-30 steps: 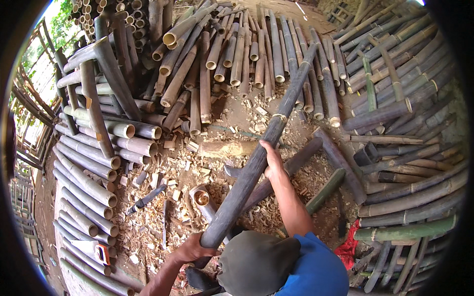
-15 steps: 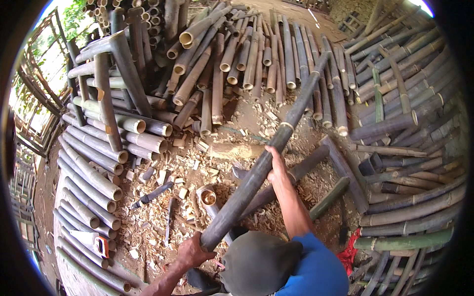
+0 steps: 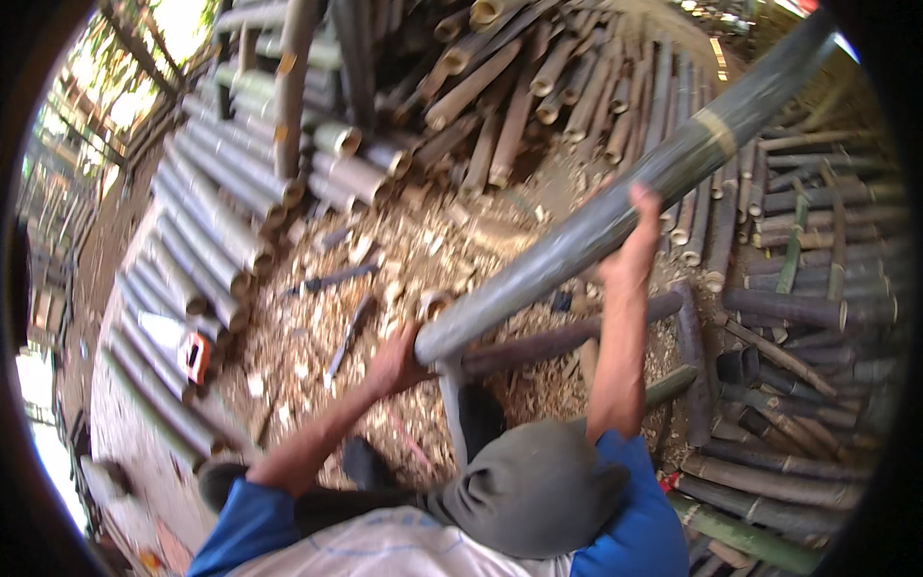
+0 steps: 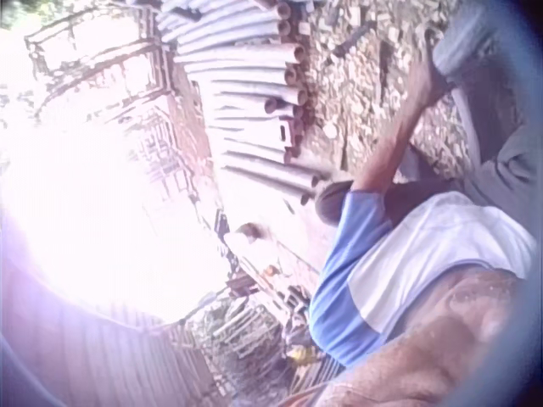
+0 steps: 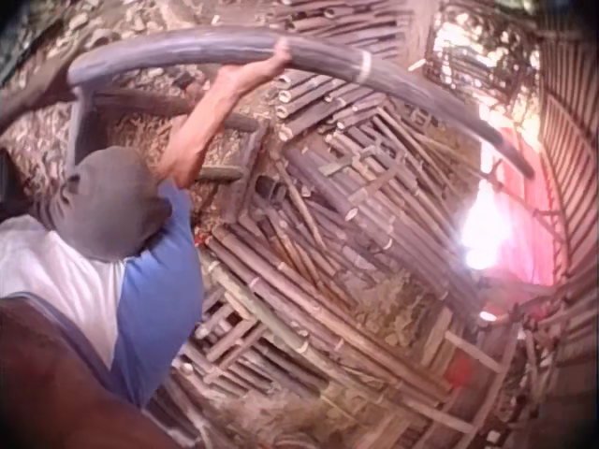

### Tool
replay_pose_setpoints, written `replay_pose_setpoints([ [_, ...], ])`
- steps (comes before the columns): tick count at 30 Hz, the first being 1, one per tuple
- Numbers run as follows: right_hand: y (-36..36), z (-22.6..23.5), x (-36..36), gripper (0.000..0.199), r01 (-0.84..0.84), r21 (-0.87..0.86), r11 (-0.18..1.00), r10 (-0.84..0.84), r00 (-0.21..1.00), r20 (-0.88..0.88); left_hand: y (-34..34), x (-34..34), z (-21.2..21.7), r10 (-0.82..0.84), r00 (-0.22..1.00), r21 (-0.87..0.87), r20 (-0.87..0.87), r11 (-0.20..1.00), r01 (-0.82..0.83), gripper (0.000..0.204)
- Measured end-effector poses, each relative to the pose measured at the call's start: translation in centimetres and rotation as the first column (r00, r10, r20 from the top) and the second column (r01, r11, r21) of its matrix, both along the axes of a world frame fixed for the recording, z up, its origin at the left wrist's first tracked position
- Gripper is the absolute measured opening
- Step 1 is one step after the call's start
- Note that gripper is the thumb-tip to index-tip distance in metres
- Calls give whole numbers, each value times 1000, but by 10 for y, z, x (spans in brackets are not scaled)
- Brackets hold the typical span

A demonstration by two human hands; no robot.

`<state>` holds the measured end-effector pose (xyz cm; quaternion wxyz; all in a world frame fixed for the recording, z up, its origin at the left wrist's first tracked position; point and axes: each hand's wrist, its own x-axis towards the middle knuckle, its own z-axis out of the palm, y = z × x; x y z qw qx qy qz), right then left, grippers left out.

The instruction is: The person shapes and carves bamboo poles. The person uses a knife to carve and hollow out the end of a bamboo pole and uses a wooden mallet to strike the knife.

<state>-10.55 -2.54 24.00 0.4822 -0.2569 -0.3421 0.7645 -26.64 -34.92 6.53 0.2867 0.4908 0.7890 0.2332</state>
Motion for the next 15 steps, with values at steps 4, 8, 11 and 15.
replay_pose_setpoints([
  [4, -8, 62, -30, 65, 31, 456, 889, -68, 996, 64, 77, -42, 33, -243, 863, 321, 444, 942, 99, 98],
  [8, -22, 93, -66, 59, -127, 567, 814, 90, 992, 93, 121, -44, 116, -282, 848, 462, 448, 885, 50, 91],
  [11, -30, 99, -73, 56, -207, 643, 737, 130, 978, 166, 132, -41, 120, -259, 866, 467, 427, 883, 33, 84],
  [15, -62, 107, -91, 40, -93, 730, 677, 55, 996, 76, 130, -36, 101, -287, 812, 573, 508, 816, -70, 78],
])
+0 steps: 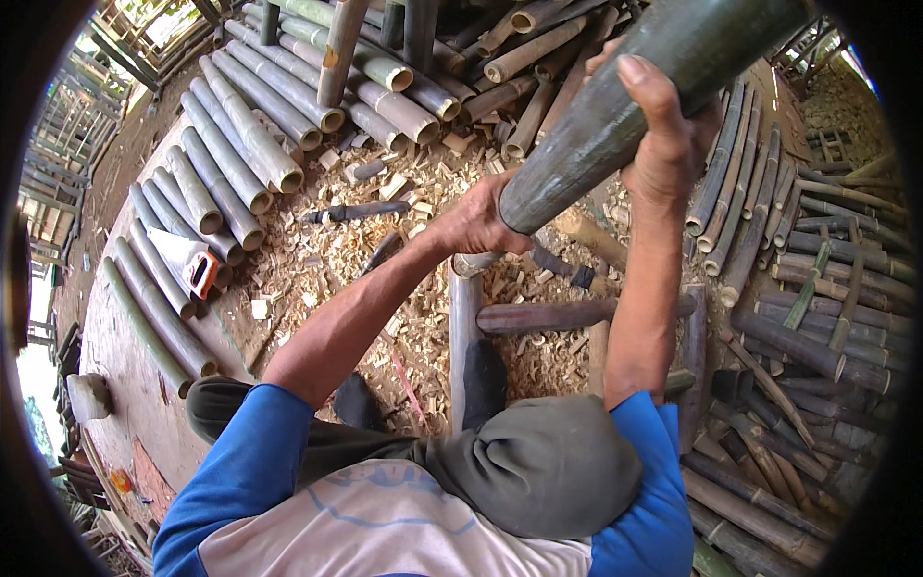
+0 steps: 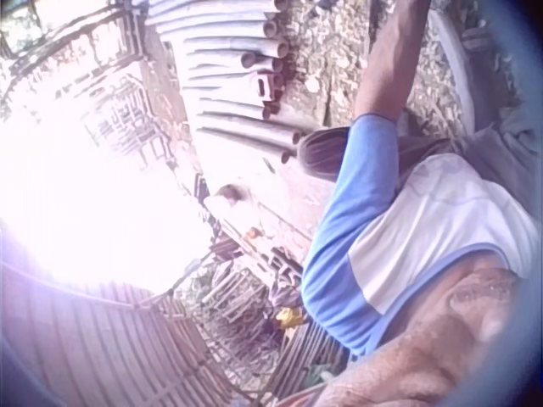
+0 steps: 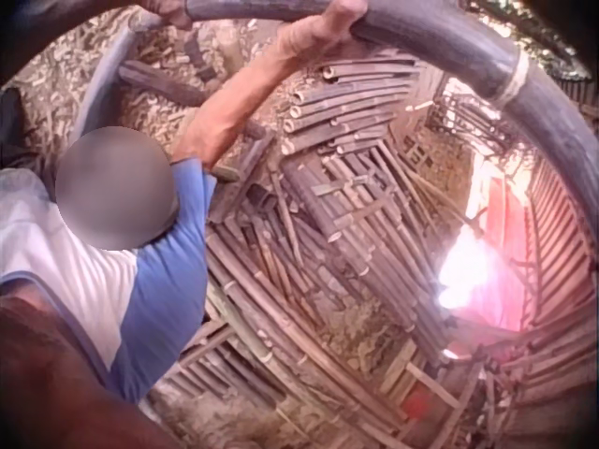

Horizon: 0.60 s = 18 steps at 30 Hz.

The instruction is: The person shapes and carves bamboo poles. The person uses a knife to carve and hollow out the end of a bamboo pole and uses a wooden mallet to strike the knife.

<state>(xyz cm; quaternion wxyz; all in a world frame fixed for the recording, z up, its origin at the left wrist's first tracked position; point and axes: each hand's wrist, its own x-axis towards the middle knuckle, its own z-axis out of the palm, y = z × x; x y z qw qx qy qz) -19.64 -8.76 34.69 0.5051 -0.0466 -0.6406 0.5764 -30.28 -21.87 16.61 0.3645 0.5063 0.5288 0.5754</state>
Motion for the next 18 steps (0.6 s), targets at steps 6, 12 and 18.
replay_pose_setpoints([
  [6, -28, 3, -9, 32, -48, 79, 996, 42, 997, 72, -25, 2, 18, 37, 994, -8, 105, 999, -37, 73],
  [12, -55, 6, -24, 44, -64, 144, 987, 52, 995, 83, -36, -3, 0, 80, 984, -8, 159, 997, -80, 73],
  [18, -59, 1, -23, 45, -120, 165, 979, 113, 992, 53, -47, -6, 7, 47, 991, -57, 125, 998, -40, 78],
])
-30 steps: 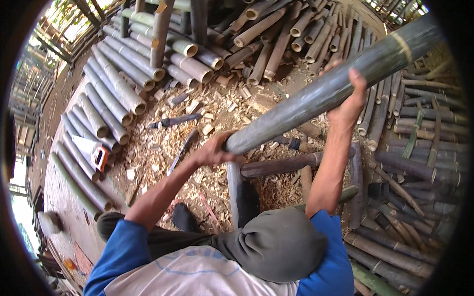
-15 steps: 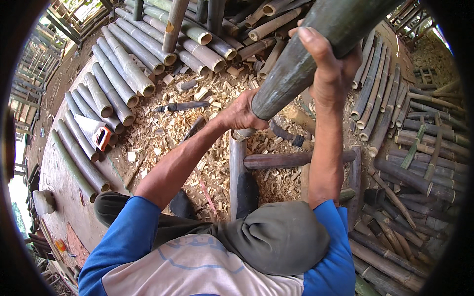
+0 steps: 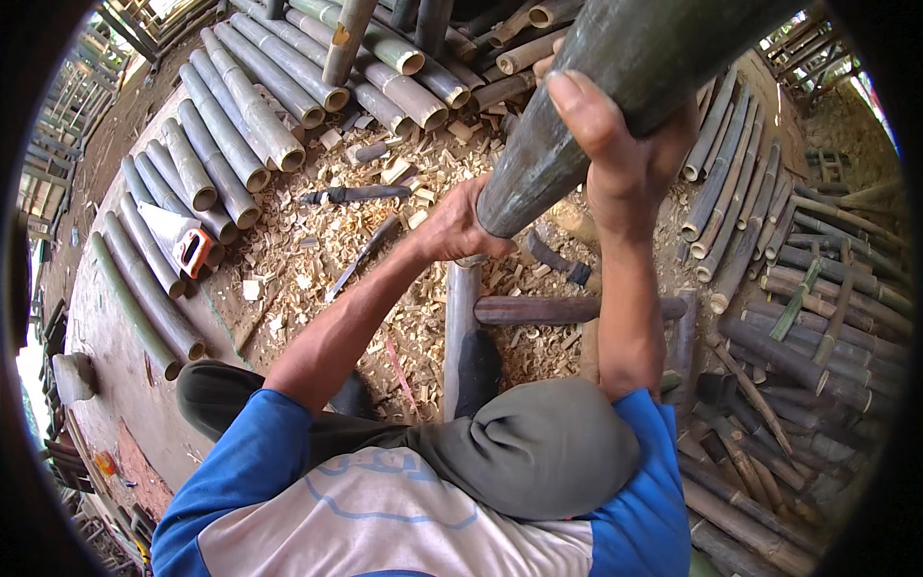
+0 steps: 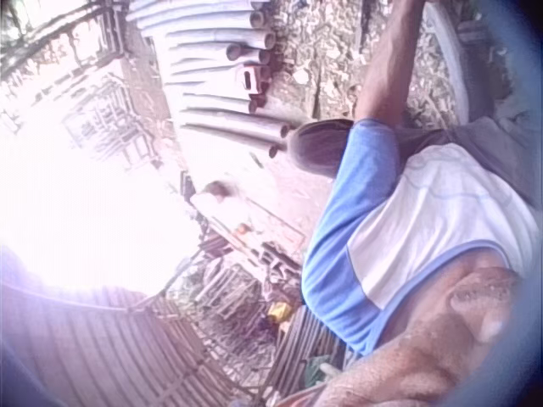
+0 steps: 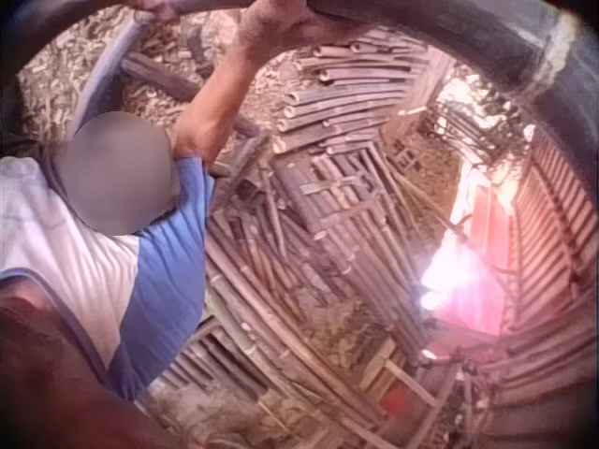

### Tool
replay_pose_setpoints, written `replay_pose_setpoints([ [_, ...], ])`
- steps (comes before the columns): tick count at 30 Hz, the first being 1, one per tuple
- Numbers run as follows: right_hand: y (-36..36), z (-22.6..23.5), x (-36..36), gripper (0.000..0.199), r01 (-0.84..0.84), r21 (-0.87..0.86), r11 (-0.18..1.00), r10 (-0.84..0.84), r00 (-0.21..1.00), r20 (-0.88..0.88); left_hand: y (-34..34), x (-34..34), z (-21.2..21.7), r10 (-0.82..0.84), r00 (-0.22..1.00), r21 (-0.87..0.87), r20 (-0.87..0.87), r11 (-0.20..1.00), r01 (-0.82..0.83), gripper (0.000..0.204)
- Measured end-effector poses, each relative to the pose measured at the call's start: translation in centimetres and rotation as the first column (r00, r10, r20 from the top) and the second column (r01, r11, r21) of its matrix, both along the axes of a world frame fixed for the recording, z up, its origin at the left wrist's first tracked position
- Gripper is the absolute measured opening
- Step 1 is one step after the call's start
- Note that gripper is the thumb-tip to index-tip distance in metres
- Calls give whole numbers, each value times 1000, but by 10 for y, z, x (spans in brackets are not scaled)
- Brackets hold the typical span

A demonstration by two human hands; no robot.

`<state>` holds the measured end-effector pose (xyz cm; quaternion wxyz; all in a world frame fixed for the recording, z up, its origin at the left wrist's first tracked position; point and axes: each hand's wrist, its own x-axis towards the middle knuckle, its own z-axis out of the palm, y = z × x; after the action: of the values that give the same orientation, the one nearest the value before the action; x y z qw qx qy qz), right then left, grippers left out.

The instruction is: The person shapes and carves bamboo poles. The person uses a knife to carve and hollow out the end of a bamboo pole and uses a wooden mallet to strike the knife.

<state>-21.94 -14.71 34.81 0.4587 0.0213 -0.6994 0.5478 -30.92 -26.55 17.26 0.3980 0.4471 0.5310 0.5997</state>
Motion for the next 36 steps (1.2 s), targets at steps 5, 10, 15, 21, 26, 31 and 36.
replay_pose_setpoints([
  [5, -4, 11, 24, 74, 108, 59, 992, -112, 992, 64, -7, -15, 43, -40, 991, 86, -125, 995, 51, 106],
  [10, 3, 38, 41, 73, 161, 137, 977, -166, 986, 24, 3, -8, 138, 31, 988, 406, -153, 913, 34, 95],
  [15, 2, 91, 67, 72, 230, 270, 935, -240, 971, 5, 16, 13, 160, -27, 976, 372, -217, 922, 108, 65],
  [21, -17, 34, 90, 71, 269, 214, 939, -298, 948, 115, -4, 27, 145, 201, 944, 400, -260, 913, -84, 60],
  [26, -19, 31, 90, 71, 312, 246, 918, -362, 911, 197, 13, 55, 142, 436, 881, 435, -185, 840, -324, 57],
  [31, -9, 22, 79, 71, 333, 258, 907, -396, 884, 249, 19, 53, 140, 437, 883, 414, -170, 845, -339, 51],
  [36, -4, 30, 74, 71, 350, 293, 890, -430, 858, 281, 29, 36, 130, 313, 925, 392, -216, 895, -212, 51],
])
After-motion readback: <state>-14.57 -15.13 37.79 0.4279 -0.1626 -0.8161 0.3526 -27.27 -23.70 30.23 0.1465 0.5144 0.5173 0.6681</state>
